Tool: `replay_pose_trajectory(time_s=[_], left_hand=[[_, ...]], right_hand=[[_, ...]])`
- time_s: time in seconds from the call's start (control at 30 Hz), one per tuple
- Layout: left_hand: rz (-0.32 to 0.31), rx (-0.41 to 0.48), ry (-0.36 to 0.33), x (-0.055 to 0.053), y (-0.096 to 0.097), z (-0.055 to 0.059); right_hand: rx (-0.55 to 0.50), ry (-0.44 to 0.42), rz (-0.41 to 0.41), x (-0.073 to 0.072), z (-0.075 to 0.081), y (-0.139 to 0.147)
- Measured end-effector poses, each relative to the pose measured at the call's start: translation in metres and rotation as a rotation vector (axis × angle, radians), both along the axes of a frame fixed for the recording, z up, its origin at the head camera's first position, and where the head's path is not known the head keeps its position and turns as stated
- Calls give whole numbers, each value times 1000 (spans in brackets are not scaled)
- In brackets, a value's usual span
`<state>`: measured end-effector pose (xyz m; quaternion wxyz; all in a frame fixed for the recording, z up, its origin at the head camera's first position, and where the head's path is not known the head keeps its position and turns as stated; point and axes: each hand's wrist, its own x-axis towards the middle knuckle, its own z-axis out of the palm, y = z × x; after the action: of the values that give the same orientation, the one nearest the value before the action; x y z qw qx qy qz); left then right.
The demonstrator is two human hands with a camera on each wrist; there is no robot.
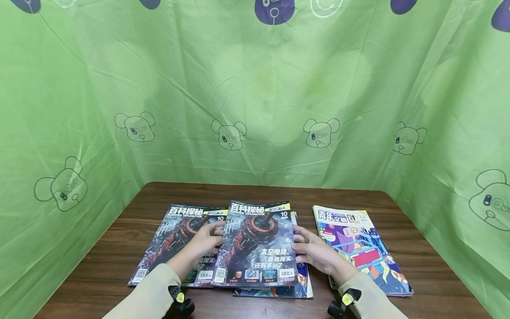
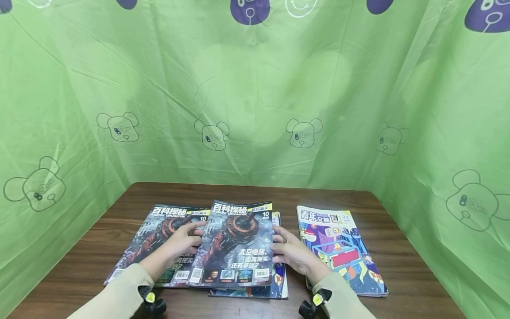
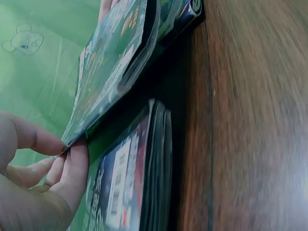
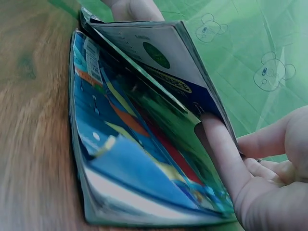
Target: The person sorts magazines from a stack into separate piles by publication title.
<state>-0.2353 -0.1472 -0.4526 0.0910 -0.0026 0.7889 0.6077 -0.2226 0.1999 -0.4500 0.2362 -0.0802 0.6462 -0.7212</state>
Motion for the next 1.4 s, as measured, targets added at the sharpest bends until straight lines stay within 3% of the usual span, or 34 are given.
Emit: replay_pose_trajectory(time_s=[0.33,0.7,0.97,1.4], left_hand=[[28,-7,21,1,-22,3],[59,-31,-2,1,-50,2],[55,-90,-1,5,-72,8],[50,-117,7,9,-109,15]], right_hand=[[-18,4,25,-5,-4,-26],[-33,11,36,-10,-5,-58],[-85,11,55,-15,-6,-82],[-69,-5,25,-19,-4,-120]])
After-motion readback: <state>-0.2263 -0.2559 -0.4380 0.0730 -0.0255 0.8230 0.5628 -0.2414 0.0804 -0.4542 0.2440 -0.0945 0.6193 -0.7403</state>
